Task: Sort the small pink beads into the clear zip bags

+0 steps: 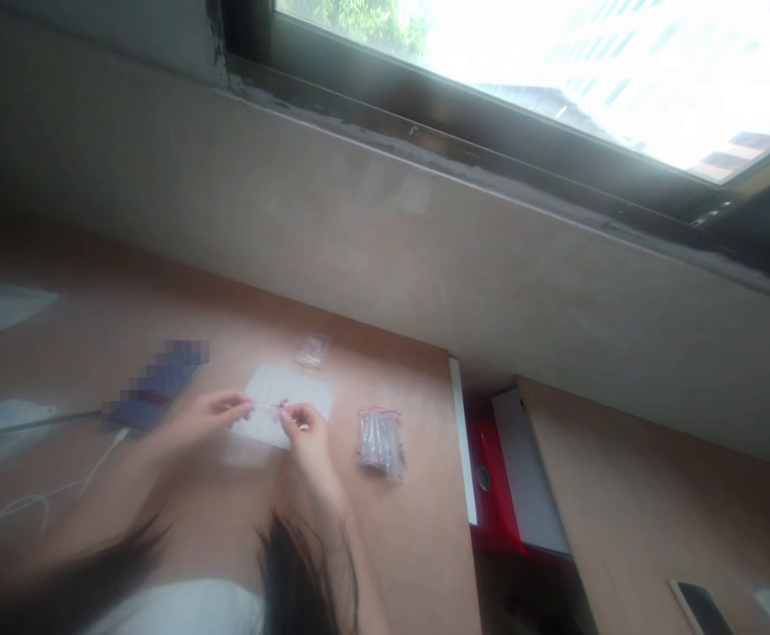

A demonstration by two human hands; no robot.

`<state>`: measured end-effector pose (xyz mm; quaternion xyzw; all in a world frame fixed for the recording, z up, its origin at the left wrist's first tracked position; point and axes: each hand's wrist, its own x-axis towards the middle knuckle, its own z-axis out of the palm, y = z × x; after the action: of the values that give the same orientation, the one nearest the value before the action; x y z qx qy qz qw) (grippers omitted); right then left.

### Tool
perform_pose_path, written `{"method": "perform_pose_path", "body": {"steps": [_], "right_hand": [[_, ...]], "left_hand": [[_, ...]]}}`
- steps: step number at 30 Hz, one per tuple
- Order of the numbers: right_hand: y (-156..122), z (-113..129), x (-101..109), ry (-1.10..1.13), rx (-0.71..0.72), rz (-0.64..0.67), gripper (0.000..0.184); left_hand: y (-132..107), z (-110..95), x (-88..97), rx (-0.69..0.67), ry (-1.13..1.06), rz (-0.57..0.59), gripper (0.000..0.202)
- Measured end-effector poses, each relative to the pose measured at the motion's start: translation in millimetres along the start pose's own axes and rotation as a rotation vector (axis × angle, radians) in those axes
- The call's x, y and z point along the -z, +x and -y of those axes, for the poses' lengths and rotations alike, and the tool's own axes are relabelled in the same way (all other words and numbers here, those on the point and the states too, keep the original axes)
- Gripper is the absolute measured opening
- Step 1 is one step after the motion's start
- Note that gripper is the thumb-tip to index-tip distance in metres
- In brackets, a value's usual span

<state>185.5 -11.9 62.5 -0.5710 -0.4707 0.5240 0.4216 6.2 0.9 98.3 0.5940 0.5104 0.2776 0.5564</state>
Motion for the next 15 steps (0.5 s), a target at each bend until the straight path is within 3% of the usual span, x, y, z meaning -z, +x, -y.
{"method": "perform_pose_path", "body": {"steps": [10,15], "right_hand": [[-0.9,14.3,-2.0,0.035,0.042,0.082,0.015],[-4.3,5.2,-8.7,0.018,0.031,-0.005,0.014]], "left_hand": [[3.5,-2.9,2.6,-0.060,0.017,-0.070,0.022],[0.4,2.8,-5.1,-0.048,-0.019,0.039,0.021]]}}
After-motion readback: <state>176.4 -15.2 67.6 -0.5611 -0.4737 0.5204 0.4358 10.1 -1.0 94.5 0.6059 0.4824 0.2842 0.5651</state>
